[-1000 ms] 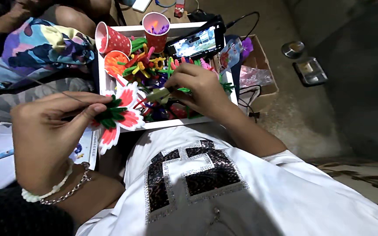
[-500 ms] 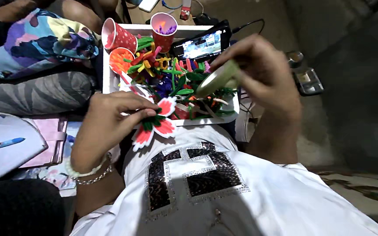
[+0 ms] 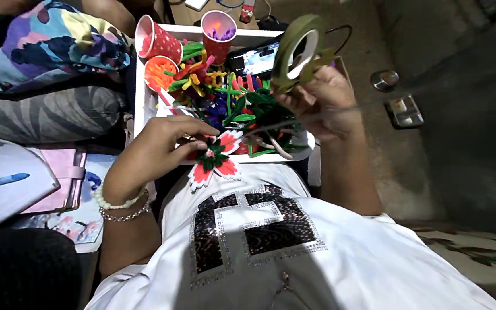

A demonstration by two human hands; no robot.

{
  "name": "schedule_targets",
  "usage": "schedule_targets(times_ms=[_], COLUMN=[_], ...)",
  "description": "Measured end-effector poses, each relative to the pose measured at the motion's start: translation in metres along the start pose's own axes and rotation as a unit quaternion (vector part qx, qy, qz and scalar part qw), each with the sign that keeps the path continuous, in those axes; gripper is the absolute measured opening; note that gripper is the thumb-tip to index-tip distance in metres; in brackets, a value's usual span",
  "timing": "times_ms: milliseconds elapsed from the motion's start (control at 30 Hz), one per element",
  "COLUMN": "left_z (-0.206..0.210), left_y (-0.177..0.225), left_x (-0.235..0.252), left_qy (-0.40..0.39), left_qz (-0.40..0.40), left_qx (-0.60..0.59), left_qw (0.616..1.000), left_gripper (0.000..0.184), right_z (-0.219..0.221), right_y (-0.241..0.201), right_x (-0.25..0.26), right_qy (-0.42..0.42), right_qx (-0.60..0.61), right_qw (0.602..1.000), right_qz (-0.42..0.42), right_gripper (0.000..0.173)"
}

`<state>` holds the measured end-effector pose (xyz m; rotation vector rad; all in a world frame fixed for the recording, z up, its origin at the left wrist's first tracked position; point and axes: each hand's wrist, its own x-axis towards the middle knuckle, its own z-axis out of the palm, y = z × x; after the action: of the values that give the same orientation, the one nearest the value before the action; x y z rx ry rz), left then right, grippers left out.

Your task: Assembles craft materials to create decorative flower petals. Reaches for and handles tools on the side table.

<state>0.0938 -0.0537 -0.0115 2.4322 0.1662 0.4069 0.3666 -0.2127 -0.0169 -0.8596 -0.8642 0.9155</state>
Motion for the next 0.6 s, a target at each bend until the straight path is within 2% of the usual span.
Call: schedule_targets(times_ms=[233,367,533,600], left_z=[0.016,0.025,0.02,0.018], left_y=[0.014,0.015,0.011,0.009], left_x=[0.012,0.021,0.018,0.016], left_qy=[0.166,0.193,0.215,0.206], left_qz=[0.037,0.09,0.055,0.046], left_qx=[-0.004,0.02,0.074,0.074], left_qw=[0.985,0.977,0.972,0.975], left_gripper=[0.019,0.022,0.047,0.046], right_z=[0.032,0.047,0.053,0.054], right_y=[0.032,0.043,0.049,0.049], right_x=[0.004,0.001,-0.002,-0.002], right_qy=[0.006,-0.012,-0.03,-0.028], right_qx=[0.1,0.135,0.123,0.116], right_qw=[0.99,0.981,0.979,0.979], right_qz=[0.103,0.136,0.159,0.165], right_gripper=[0.015,0.015,0.011,0.014])
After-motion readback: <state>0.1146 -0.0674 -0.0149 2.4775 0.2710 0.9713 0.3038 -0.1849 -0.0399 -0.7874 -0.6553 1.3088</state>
